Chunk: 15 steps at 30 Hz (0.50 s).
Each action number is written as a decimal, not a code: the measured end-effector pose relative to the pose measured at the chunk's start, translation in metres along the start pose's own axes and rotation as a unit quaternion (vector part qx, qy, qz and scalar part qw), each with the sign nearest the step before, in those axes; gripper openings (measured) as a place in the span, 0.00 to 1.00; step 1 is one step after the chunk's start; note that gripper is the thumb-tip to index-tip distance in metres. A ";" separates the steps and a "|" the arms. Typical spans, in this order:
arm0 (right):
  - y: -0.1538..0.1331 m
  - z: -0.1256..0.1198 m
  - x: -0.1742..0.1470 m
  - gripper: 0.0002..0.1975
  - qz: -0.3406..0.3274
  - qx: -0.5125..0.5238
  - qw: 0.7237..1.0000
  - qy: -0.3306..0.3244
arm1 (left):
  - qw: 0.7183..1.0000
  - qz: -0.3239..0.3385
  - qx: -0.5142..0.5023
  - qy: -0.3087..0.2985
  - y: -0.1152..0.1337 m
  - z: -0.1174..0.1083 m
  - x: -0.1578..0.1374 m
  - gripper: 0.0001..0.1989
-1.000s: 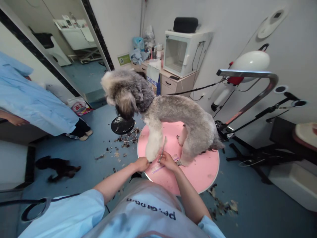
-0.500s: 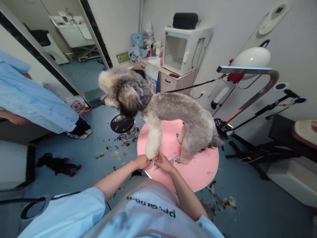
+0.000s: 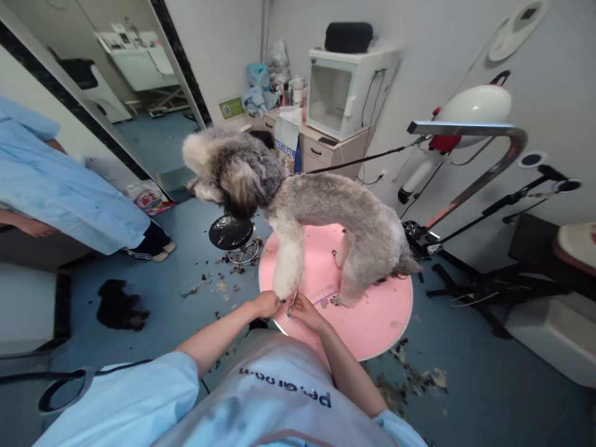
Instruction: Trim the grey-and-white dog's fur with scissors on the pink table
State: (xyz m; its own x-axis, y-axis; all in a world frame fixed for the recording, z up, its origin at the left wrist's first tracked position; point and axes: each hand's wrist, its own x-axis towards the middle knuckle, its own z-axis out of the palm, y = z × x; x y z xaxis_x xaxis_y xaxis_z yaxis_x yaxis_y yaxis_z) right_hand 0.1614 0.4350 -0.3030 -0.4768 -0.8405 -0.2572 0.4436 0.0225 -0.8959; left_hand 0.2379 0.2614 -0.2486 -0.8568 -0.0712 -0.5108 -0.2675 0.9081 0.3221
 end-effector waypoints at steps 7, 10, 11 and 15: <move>0.007 0.008 -0.007 0.22 -0.010 0.029 1.000 0.007 | 1.000 0.009 -0.001 -0.005 -0.001 0.001 -0.001 0.17; 0.011 0.012 -0.012 0.23 0.005 0.040 0.999 0.013 | 1.000 0.013 -0.004 -0.001 0.000 0.002 -0.001 0.17; 0.013 0.014 -0.014 0.23 0.010 0.043 0.999 0.022 | 1.000 0.015 -0.005 -0.001 0.000 0.002 -0.001 0.17; 0.018 0.021 -0.020 0.23 0.006 0.047 0.998 0.030 | 1.000 0.018 -0.008 -0.003 0.001 0.003 0.000 0.17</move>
State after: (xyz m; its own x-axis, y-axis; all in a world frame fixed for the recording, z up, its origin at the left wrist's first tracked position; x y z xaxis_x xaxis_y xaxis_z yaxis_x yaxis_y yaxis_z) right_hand 0.1952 0.4409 -0.3068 -0.5143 -0.8069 -0.2906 0.5171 -0.0214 -0.8556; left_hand 0.2389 0.2637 -0.2502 -0.8636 -0.0356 -0.5030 -0.2429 0.9035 0.3532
